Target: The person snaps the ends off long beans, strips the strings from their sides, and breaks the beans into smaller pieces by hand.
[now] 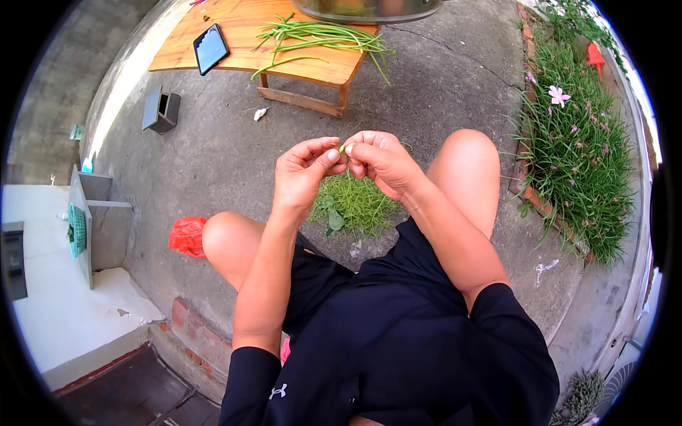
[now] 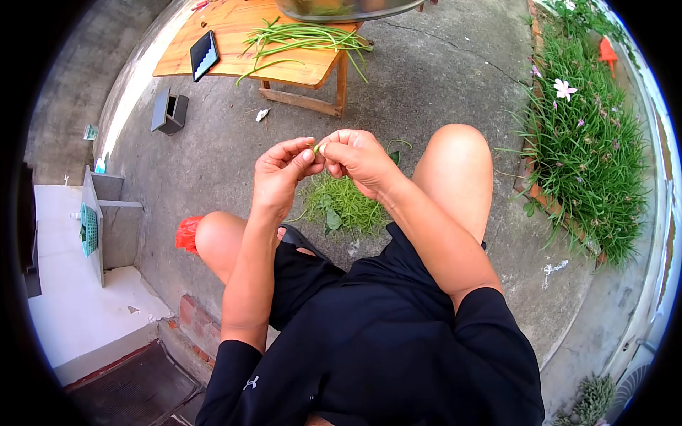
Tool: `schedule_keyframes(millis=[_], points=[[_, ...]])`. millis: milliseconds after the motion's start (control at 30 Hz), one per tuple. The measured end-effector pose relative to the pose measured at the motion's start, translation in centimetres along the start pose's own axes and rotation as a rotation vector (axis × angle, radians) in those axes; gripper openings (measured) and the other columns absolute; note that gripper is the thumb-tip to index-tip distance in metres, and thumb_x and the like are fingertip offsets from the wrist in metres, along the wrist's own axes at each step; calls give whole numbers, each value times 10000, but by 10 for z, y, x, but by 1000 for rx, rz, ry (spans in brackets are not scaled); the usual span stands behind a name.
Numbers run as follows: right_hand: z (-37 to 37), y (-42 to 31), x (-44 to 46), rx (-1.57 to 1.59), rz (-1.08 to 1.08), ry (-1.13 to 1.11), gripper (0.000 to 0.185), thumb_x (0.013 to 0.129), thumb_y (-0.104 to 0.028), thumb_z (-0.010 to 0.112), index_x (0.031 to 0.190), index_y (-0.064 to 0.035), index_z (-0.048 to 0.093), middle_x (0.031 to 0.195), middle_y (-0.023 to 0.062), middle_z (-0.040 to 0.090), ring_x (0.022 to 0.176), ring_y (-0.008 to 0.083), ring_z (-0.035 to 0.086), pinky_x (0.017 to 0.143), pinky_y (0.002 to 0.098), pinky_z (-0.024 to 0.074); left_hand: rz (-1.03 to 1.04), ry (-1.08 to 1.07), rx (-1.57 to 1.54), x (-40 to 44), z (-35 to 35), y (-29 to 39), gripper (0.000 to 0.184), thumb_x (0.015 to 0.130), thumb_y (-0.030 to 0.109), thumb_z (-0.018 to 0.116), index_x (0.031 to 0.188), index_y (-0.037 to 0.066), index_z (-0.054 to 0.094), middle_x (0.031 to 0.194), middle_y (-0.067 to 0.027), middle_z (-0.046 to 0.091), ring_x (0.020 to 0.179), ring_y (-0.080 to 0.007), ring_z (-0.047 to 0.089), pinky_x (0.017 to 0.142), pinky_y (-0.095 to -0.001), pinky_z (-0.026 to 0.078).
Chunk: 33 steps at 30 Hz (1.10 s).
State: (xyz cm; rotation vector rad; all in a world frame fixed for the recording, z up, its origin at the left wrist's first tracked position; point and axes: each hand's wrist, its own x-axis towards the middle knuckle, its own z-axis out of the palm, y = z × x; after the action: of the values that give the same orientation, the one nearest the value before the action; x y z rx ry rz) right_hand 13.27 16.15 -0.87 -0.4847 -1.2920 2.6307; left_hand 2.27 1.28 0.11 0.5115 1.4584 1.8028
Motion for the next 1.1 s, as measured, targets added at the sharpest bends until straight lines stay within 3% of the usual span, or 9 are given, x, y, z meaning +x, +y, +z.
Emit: schedule_keyframes(millis=[333,667,867,1100], points=[[5,16,4,-377,-223,166,101,884,-87,700,885,13,684,782,15,677,666,35,562,567,210,449,-88,15,-35,-1,5,-3,195,990,70,628,1155,-27,665,1066,-106,702,949,-177,697,857,-316,617],[9,16,4,-410,-200,225,84,863,-72,698,860,11,683,751,-1,656,664,38,554,576,220,453,-162,69,-215,4,-5,-6,126,1001,101,616,1084,13,649,1052,-92,694,958,-189,698,906,-367,598],[8,17,5,-399,-182,200,90,863,-75,699,872,14,690,744,-5,649,663,39,551,576,217,449,-111,36,-59,-1,3,0,125,996,90,618,1082,4,645,1041,-82,691,964,-189,696,909,-357,599],[6,18,6,-390,-176,199,92,852,-78,701,867,11,685,754,-8,647,665,37,543,570,215,440,-169,56,-217,3,-2,-3,110,999,84,611,1080,15,632,1063,-89,688,965,-192,695,922,-360,595]])
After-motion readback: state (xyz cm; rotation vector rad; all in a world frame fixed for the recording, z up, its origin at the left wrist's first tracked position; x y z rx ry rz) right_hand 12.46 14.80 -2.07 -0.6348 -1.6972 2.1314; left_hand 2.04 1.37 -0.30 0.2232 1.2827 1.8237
